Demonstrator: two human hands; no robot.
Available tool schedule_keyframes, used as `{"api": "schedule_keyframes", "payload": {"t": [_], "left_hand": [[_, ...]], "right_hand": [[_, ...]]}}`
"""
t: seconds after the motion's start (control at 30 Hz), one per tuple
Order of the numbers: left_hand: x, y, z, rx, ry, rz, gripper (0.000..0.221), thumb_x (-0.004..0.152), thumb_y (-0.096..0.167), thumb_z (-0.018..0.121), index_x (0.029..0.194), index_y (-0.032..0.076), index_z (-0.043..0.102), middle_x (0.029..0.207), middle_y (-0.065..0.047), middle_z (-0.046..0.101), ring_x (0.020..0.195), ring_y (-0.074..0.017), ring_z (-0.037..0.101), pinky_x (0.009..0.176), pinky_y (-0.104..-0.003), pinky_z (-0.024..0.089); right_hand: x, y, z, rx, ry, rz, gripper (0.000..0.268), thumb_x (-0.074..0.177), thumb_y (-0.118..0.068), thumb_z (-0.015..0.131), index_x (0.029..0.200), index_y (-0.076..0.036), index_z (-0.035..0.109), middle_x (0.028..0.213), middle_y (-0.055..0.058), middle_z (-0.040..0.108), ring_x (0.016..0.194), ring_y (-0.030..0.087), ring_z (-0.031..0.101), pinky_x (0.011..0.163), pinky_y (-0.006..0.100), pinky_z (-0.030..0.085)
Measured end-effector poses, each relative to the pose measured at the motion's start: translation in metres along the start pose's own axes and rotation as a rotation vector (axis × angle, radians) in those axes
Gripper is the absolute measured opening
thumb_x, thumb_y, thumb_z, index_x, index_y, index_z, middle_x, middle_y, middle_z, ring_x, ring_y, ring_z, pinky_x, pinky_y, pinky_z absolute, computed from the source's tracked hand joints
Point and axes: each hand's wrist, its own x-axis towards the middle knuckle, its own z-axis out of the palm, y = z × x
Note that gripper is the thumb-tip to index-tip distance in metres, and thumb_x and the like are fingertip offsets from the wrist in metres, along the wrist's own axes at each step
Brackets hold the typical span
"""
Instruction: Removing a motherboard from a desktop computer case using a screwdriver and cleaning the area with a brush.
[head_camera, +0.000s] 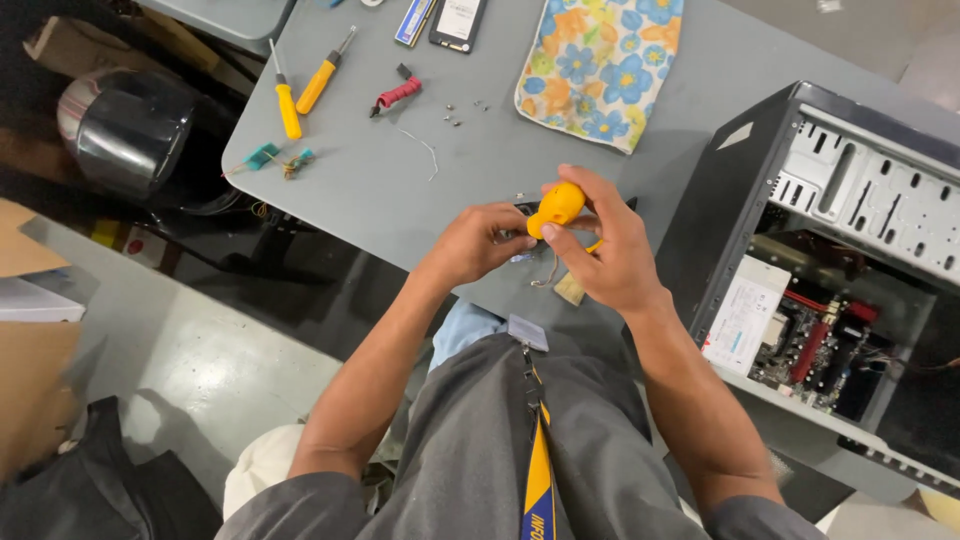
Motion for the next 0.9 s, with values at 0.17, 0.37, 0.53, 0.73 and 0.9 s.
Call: {"api": "schedule_keyframes", "payload": {"t": [0.17, 0.37, 0.53, 0.73, 0.9], "left_hand": [[-0.004, -0.004, -0.002, -0.016, -0.007, -0.029, 0.014, 0.091, 0.009, 0.076, 0.103, 0.014, 0.077, 0.098, 0.0, 0.075, 0.093, -0.0157, 0.071, 0.075, -0.031, 0.06], [-0.004, -0.003, 0.0, -0.025, 0.002, -0.004, 0.013, 0.091, 0.007, 0.076, 0.102, 0.014, 0.078, 0.099, -0.001, 0.076, 0.093, -0.0165, 0.071, 0.071, -0.031, 0.06], [-0.003, -0.001, 0.0, -0.048, 0.029, 0.022, 0.012, 0.092, 0.007, 0.076, 0.102, 0.013, 0.078, 0.098, -0.001, 0.076, 0.092, -0.0166, 0.071, 0.068, -0.031, 0.06], [-0.01, -0.003, 0.003, -0.056, 0.036, 0.017, 0.013, 0.09, 0.007, 0.076, 0.1, 0.014, 0.078, 0.098, -0.001, 0.075, 0.093, -0.0157, 0.071, 0.071, -0.03, 0.061], [-0.013, -0.001, 0.002, -0.068, 0.056, 0.042, 0.013, 0.09, 0.007, 0.076, 0.101, 0.014, 0.078, 0.098, -0.002, 0.075, 0.092, -0.017, 0.071, 0.071, -0.031, 0.061]], "right_hand": [[-0.002, 0.01, 0.006, 0.011, 0.006, 0.023, 0.052, 0.1, -0.004, 0.07, 0.146, 0.005, 0.046, 0.126, 0.025, 0.066, 0.116, 0.038, 0.068, 0.079, 0.043, 0.064], [-0.003, 0.001, 0.007, 0.002, 0.026, 0.015, 0.051, 0.098, -0.003, 0.072, 0.143, 0.006, 0.049, 0.124, 0.025, 0.066, 0.115, 0.04, 0.068, 0.079, 0.043, 0.065], [-0.001, 0.005, 0.008, -0.004, 0.036, -0.013, 0.051, 0.097, -0.002, 0.073, 0.141, 0.007, 0.05, 0.123, 0.026, 0.066, 0.114, 0.04, 0.069, 0.079, 0.043, 0.065], [-0.004, 0.004, 0.013, 0.006, 0.026, -0.053, 0.051, 0.09, -0.001, 0.079, 0.135, 0.007, 0.056, 0.118, 0.022, 0.069, 0.111, 0.035, 0.071, 0.08, 0.039, 0.064], [-0.003, 0.002, 0.014, -0.006, 0.026, -0.082, 0.049, 0.089, 0.002, 0.079, 0.133, 0.007, 0.058, 0.114, 0.021, 0.069, 0.107, 0.034, 0.072, 0.08, 0.038, 0.064]]}}
